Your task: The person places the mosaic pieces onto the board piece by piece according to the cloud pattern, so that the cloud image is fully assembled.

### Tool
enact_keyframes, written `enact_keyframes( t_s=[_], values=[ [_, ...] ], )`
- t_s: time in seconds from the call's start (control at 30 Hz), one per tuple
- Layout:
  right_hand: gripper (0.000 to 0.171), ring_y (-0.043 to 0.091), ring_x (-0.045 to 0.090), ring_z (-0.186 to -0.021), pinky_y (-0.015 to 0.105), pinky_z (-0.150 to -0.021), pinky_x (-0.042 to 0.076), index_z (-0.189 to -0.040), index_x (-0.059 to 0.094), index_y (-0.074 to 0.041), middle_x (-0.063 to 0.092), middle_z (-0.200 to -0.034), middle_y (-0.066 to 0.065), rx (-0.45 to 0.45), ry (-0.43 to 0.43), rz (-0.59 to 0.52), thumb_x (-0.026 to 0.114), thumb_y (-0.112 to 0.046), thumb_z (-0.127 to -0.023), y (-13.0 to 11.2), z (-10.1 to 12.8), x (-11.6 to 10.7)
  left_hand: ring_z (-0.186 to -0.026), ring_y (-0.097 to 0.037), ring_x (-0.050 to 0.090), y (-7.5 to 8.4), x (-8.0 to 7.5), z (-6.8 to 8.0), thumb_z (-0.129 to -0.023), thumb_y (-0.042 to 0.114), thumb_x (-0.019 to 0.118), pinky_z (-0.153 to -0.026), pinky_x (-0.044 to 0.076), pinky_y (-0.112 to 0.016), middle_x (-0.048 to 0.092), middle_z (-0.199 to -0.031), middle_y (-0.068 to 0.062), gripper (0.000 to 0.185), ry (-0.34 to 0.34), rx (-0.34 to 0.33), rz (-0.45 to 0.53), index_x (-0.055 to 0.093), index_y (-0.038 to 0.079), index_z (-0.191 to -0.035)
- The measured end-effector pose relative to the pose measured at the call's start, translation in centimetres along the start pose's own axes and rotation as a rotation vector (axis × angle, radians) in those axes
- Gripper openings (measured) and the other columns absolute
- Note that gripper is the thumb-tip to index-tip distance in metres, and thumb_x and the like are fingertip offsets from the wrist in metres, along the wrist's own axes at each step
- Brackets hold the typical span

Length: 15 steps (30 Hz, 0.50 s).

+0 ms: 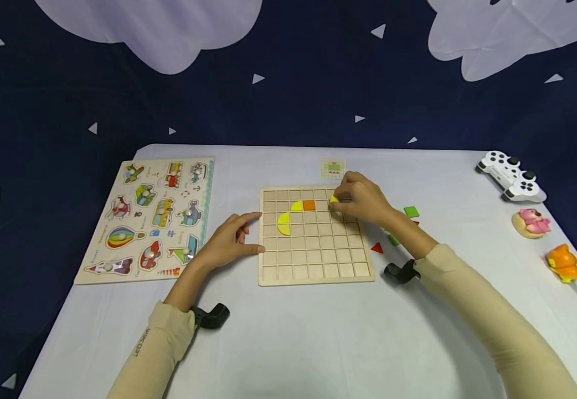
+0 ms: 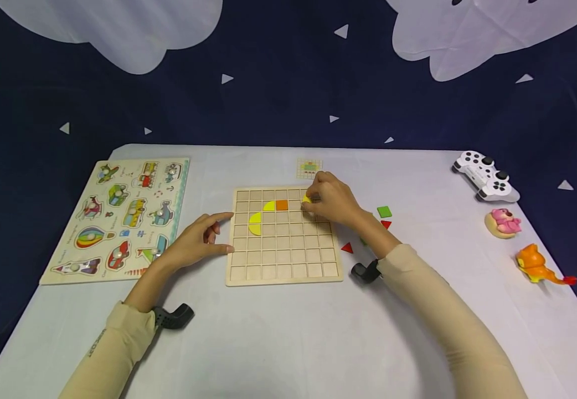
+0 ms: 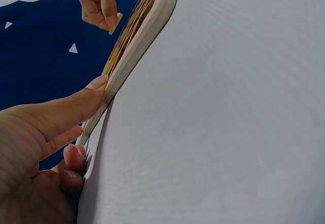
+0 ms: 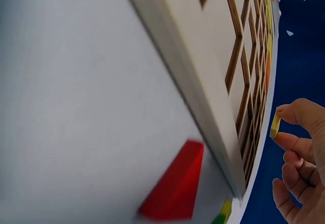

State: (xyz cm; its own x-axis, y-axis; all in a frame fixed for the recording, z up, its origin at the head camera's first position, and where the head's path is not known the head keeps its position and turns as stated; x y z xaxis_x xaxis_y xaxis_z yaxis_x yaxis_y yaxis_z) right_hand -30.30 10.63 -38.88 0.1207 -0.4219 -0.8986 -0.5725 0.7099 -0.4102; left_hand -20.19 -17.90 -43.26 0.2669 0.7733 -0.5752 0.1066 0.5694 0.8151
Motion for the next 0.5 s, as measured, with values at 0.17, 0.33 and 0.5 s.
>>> enact_keyframes(
  t_s=[0.17,0.33,0.5],
  values=[
    [0.026,0.023,0.052,-0.092,0.042,-0.080,0.049,-0.098,0.077,-0.001,0.057,-0.096,0.008,-0.026,-0.018,0.008,0.080,-0.022,-0.083,-0.6,-0.5,0.7,-0.078,-0.018,0.042,0.0,0.0,0.0,-0.080,0.019,0.084,-0.071,0.037,-0.032,0.044,-0.096,-0.008,0.079,-0.002,0.003,0.003,0.046,0.010,-0.148],
    [0.026,0.023,0.052,-0.091,0.042,-0.079,0.050,-0.099,0.077,-0.001,0.057,-0.096,0.008,-0.040,-0.033,0.013,0.080,-0.021,-0.084,-0.9,-0.9,1.2,-0.077,-0.018,0.043,-0.1,0.0,-0.1,-0.079,0.019,0.084,-0.071,0.038,-0.032,0.045,-0.096,-0.008,0.079,0.001,0.008,0.003,0.046,0.010,-0.148],
    [0.024,0.024,0.054,-0.092,0.042,-0.081,0.051,-0.099,0.077,-0.001,0.058,-0.097,0.009,-0.069,-0.035,0.014,0.079,-0.020,-0.084,-1.3,-1.0,1.6,-0.076,-0.018,0.042,-0.1,0.0,-0.1,-0.079,0.018,0.084,-0.071,0.037,-0.032,0.045,-0.096,-0.008,0.079,0.002,0.007,0.005,0.046,0.010,-0.148]
  ],
)
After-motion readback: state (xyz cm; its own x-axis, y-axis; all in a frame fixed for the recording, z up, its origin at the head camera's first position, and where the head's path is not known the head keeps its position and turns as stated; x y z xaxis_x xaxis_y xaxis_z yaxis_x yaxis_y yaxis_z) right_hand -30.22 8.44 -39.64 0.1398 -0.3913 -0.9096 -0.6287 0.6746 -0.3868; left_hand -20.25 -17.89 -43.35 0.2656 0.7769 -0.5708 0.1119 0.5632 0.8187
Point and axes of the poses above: each hand's wrist, its own z-axis away from the middle knuckle, its own x-axis out of the palm, y = z × x, the point moved 5 cm from there along -z, towards the middle knuckle
